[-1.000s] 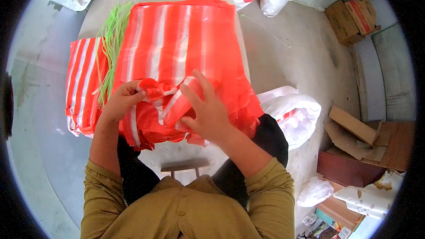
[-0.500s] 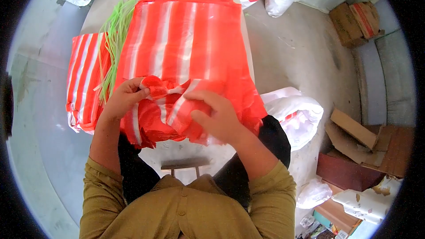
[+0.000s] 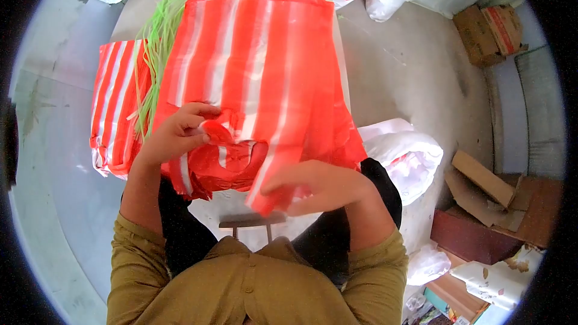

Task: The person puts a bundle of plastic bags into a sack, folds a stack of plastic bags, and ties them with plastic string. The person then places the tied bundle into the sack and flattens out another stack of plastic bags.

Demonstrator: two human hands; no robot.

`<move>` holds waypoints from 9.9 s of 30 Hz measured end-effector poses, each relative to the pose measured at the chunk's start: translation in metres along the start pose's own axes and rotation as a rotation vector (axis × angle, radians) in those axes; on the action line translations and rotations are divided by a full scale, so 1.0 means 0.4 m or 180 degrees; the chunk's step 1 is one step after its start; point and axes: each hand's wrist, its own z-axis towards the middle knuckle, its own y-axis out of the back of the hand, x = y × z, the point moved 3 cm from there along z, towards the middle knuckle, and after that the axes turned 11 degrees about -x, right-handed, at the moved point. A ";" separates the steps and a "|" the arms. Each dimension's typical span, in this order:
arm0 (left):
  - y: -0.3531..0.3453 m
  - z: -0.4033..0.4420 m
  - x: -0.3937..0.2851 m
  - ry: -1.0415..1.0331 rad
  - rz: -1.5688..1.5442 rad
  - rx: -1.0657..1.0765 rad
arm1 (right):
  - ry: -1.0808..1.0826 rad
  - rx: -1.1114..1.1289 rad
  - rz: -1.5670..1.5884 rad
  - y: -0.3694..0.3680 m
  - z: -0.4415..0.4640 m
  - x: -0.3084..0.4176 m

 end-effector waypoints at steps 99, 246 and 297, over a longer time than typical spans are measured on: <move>-0.085 -0.003 -0.027 -0.0272 0.1317 -0.1280 | 0.1193 -0.2099 -0.2538 -0.023 0.266 0.039; 0.113 -0.083 -0.030 0.1082 0.1142 -0.0748 | -0.0542 -0.2021 -0.1136 0.126 0.039 -0.039; 0.100 -0.136 -0.021 0.0290 0.1685 -0.0986 | -0.0465 -0.2378 -0.2502 0.085 0.060 0.051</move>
